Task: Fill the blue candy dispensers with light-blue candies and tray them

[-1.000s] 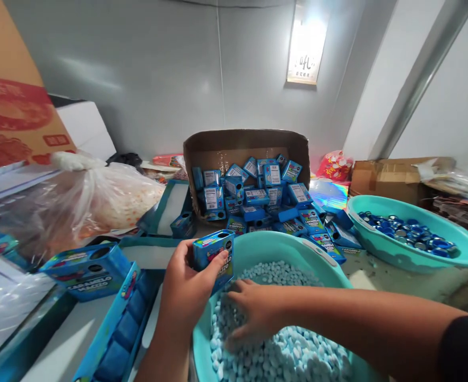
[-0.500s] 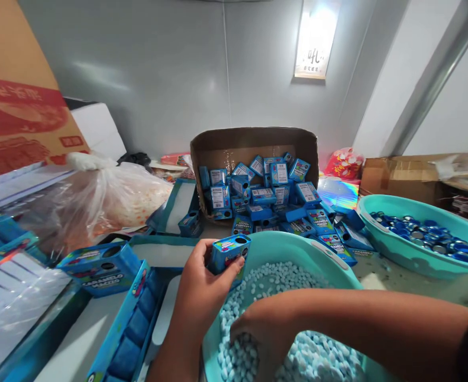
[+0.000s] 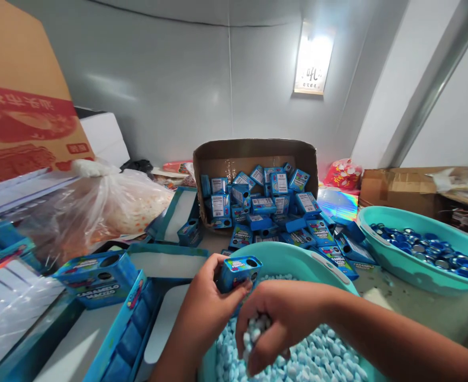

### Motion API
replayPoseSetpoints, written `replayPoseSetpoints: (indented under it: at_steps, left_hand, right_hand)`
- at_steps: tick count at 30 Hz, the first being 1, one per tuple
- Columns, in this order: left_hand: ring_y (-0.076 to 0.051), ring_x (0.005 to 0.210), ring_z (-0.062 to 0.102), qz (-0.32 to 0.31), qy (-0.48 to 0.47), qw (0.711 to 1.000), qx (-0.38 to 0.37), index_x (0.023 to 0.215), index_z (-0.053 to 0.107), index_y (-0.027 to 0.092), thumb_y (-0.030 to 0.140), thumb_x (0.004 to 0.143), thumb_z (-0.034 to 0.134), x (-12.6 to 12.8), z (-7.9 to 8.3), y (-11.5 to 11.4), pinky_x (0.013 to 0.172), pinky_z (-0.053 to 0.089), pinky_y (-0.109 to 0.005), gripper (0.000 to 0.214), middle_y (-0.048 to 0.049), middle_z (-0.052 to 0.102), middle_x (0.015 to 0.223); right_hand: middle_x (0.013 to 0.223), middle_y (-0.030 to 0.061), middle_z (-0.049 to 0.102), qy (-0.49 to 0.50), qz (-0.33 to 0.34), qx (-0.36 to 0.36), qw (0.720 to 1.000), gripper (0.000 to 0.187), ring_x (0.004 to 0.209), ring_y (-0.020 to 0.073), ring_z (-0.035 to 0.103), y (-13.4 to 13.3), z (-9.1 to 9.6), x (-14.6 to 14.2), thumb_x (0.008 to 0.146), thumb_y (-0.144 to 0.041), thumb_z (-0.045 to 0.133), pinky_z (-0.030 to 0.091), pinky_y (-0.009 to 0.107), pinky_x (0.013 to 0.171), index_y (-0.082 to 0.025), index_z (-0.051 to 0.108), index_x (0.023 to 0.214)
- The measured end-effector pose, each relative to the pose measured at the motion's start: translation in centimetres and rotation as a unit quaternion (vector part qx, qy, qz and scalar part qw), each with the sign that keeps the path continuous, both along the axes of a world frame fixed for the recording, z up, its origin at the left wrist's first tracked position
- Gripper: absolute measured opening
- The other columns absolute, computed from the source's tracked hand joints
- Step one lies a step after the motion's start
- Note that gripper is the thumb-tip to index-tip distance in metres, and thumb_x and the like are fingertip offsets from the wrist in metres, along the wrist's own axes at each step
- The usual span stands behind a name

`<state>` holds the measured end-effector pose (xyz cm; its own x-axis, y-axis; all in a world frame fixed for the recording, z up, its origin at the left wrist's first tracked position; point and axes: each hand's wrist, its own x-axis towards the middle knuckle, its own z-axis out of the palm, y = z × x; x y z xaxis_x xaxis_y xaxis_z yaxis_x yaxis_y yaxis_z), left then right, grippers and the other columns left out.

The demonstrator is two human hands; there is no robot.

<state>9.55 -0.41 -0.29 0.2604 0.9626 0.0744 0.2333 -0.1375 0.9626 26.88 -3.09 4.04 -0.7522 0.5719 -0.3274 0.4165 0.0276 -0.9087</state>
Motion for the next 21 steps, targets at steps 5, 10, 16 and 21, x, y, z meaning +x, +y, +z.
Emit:
replayPoseSetpoints:
  at_steps: [5,10,16,21]
  left_hand:
    - [-0.019,0.079,0.061,-0.075,0.049,0.995,-0.042,0.098,0.055,0.02,0.026,0.062,0.076,0.3,0.5,-0.6,0.067,0.044,-0.025,0.042,0.0024,0.064,0.082]
    - [-0.014,0.072,0.055,-0.132,0.083,0.985,-0.075,0.094,0.055,0.022,0.022,0.068,0.069,0.2,1.1,-1.4,0.062,0.04,-0.023,0.03,0.0057,0.062,0.078]
    - [-0.013,0.072,0.051,-0.166,0.122,0.976,-0.075,0.092,0.055,0.022,0.023,0.067,0.069,0.1,1.4,-1.8,0.061,0.037,-0.023,0.029,0.0069,0.058,0.076]
    - [-0.014,0.07,0.05,-0.168,0.132,0.973,-0.083,0.091,0.054,0.021,0.026,0.066,0.069,0.4,2.1,-1.9,0.06,0.037,-0.024,0.03,0.0057,0.057,0.073]
  right_hand:
    - [0.051,-0.0052,0.054,0.251,-0.181,-0.006,0.951,0.018,0.038,0.006,0.043,0.6,-0.5,0.5,0.078,-0.033,0.071,0.033,0.015,0.036,-0.016,0.064,0.081]
    - [0.049,-0.0058,0.048,0.343,-0.319,0.042,0.883,0.025,0.037,0.0049,0.035,1.9,-0.6,0.8,0.08,-0.037,0.071,0.025,0.015,0.034,-0.015,0.06,0.077]
    - [0.053,-0.0059,0.045,0.369,-0.373,0.048,0.85,0.027,0.04,0.0049,0.034,2.0,-0.7,0.4,0.079,-0.038,0.073,0.022,0.017,0.036,-0.015,0.059,0.076]
    - [0.055,-0.0049,0.046,0.389,-0.404,0.024,0.828,0.031,0.043,0.0053,0.034,2.3,-1.5,0.1,0.076,-0.041,0.074,0.021,0.017,0.039,-0.014,0.062,0.082]
